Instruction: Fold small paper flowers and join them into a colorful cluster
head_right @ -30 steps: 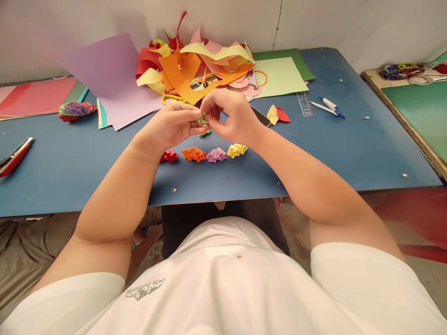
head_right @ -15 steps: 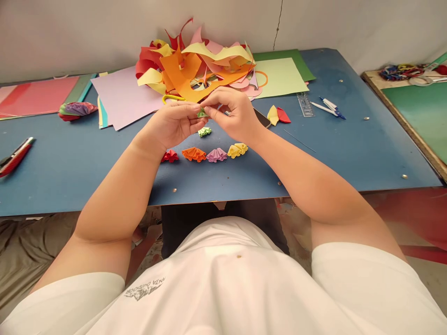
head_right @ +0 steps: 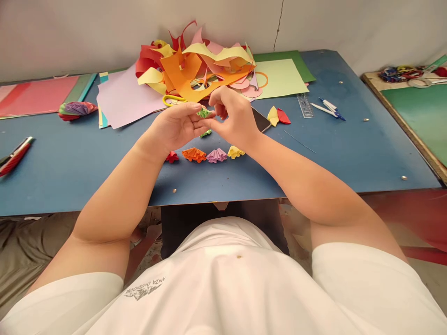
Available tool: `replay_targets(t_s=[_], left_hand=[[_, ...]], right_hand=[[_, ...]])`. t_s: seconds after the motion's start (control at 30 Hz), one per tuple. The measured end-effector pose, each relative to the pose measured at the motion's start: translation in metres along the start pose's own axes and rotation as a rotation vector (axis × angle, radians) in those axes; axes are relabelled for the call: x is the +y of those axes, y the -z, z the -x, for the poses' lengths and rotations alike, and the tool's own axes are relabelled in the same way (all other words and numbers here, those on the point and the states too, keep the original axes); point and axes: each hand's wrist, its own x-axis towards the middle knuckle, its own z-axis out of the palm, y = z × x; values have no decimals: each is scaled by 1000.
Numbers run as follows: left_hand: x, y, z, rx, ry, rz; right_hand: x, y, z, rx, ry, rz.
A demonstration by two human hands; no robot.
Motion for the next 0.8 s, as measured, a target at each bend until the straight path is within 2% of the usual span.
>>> replay_targets(t_s=[0.17,0.3,0.67,0.8], left_hand=[[-4,-6,1,7,58,39],[-3,-6,0,6,64,7],[5,1,-4,-35,-36,-110],[3,7,-5,-53,-107,-240]], right_hand=[[-4,2,1,-40,12,20],[-4,9,-6,-35,97,13],[-4,18,-14,-94,126,-74],[-5,17,-14,-84,151,-74]])
